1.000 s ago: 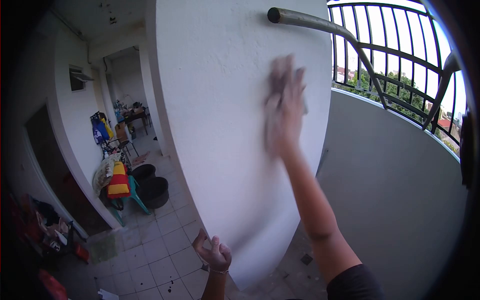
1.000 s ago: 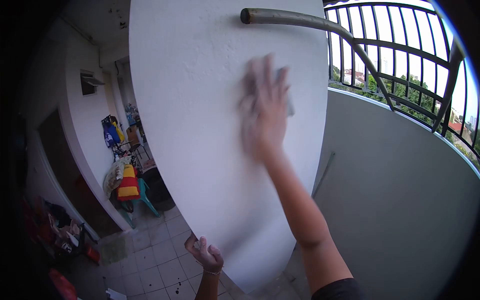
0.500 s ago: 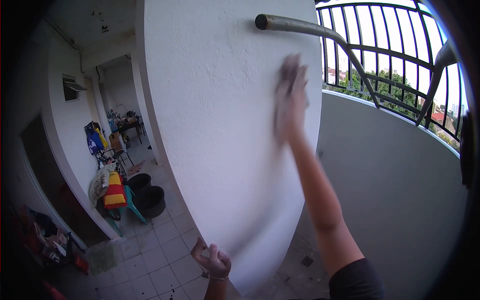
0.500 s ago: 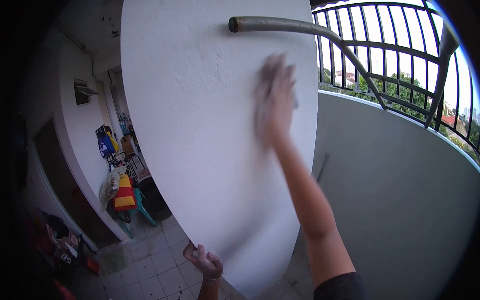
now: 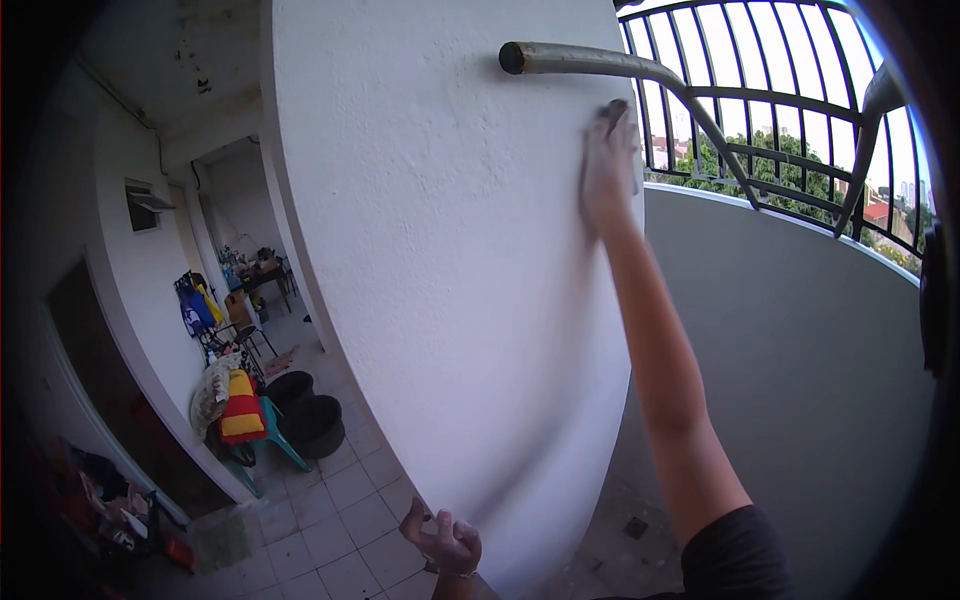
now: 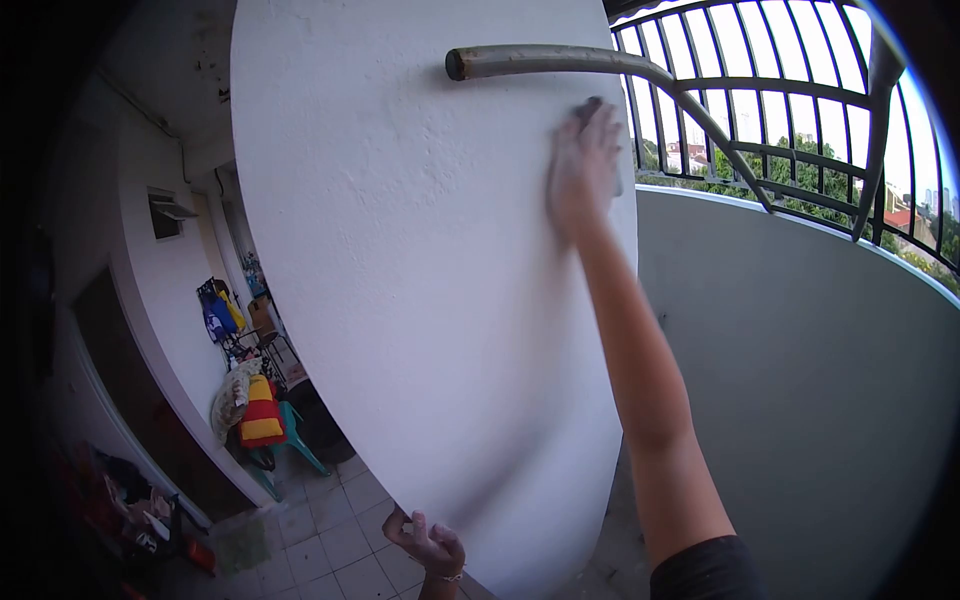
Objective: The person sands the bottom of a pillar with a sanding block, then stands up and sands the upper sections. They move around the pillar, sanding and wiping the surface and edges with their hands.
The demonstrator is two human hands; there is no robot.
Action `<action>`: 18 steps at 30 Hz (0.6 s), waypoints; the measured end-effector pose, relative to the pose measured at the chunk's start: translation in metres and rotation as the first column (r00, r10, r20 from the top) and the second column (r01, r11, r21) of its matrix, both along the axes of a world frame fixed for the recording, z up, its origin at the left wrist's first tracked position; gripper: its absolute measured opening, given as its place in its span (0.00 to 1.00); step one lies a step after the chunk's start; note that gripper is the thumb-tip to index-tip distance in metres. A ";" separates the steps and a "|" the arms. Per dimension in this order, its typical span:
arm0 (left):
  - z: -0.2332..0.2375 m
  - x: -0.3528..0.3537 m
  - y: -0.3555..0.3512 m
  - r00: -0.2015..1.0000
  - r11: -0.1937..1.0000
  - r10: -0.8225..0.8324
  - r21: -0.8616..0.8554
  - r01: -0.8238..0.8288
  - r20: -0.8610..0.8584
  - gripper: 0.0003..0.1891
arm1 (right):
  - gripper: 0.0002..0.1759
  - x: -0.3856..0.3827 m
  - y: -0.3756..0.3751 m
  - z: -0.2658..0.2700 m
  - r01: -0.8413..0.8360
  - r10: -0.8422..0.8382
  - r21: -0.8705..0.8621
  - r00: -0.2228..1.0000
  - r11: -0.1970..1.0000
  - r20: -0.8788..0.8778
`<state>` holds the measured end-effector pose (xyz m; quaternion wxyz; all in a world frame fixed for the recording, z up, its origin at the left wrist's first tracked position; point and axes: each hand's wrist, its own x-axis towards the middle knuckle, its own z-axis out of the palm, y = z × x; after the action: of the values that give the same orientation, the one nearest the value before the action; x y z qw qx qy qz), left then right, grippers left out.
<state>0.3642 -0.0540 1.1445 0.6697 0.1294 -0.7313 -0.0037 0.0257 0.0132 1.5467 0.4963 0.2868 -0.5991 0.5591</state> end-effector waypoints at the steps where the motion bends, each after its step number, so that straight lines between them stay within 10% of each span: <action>1: 0.001 -0.001 -0.001 0.999 0.999 -0.032 0.009 0.032 -0.008 0.24 | 0.38 0.056 0.003 -0.020 -0.119 0.114 0.072 0.990 0.990 0.081; 4: -0.012 -0.001 -0.006 0.987 0.990 -0.136 0.034 0.139 -0.088 0.23 | 0.39 0.105 0.025 -0.094 -0.002 0.275 0.503 0.839 0.864 -0.470; 7: -0.050 0.003 -0.015 0.986 0.992 0.086 0.080 -0.098 0.141 0.24 | 0.44 0.053 0.039 -0.097 -0.177 0.372 0.441 0.834 0.880 -0.408; 12: -0.020 0.004 -0.009 0.995 0.996 -0.088 0.004 0.089 -0.035 0.27 | 0.34 -0.005 0.029 -0.015 -0.276 0.275 -0.081 0.961 0.958 -0.016; 14: -0.009 0.004 -0.006 0.998 0.998 -0.068 -0.001 0.068 -0.013 0.28 | 0.35 -0.057 0.016 0.028 -0.030 0.026 -0.049 0.997 0.998 -0.073; 18: -0.022 0.002 -0.007 0.998 0.996 -0.069 0.048 0.069 -0.007 0.27 | 0.37 -0.019 0.026 0.082 -0.191 0.190 -0.014 0.964 0.981 0.185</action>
<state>0.3660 -0.0609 1.1224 0.6678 0.1204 -0.7332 -0.0448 0.0066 0.0391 1.6289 0.3817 0.2909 -0.6134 0.6273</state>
